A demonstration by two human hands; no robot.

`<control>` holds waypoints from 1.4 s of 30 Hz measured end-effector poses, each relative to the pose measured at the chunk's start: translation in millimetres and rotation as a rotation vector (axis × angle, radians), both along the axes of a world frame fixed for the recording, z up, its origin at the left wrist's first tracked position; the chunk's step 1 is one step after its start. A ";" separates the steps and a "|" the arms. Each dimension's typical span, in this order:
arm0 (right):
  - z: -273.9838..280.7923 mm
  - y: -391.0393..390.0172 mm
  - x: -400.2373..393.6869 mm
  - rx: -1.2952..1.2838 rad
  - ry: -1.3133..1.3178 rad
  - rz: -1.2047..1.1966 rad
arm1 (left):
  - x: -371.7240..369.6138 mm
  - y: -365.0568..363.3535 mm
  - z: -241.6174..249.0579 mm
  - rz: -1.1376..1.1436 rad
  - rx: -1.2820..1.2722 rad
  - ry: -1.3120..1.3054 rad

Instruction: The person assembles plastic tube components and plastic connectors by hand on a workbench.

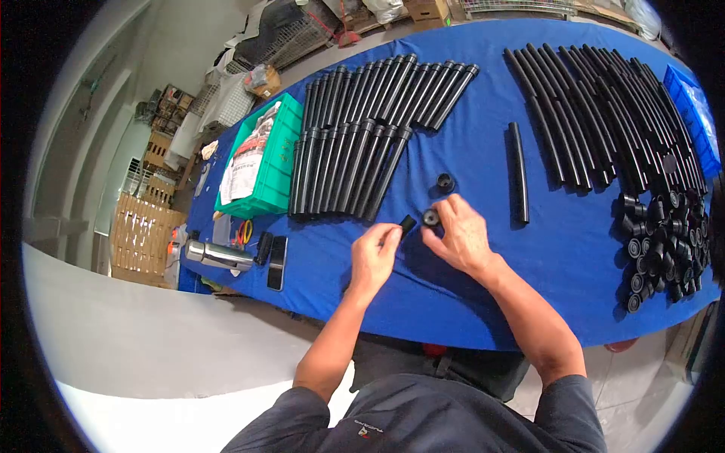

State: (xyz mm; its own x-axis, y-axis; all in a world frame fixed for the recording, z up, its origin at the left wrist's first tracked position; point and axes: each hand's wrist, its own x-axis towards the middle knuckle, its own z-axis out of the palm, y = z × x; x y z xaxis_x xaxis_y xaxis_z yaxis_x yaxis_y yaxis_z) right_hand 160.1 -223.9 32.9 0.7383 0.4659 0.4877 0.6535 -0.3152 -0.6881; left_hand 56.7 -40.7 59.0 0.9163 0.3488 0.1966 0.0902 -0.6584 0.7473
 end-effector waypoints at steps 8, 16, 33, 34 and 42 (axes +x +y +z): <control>-8.3 -11.7 21.3 -0.392 -0.101 -0.325 | -50.0 29.2 -12.0 0.024 0.619 0.070; 20.0 -5.7 -6.1 0.238 -0.168 0.124 | -51.6 24.6 -4.7 0.001 0.474 0.096; 6.5 0.8 -13.5 0.244 1.208 1.178 | -81.0 42.3 36.1 -0.316 -0.003 0.302; 3.9 1.2 -11.3 0.235 1.170 1.199 | -79.8 42.5 35.7 -0.358 -0.020 0.321; -1.3 0.9 -7.6 0.227 1.105 1.193 | -83.8 50.0 32.1 -0.389 -0.195 0.446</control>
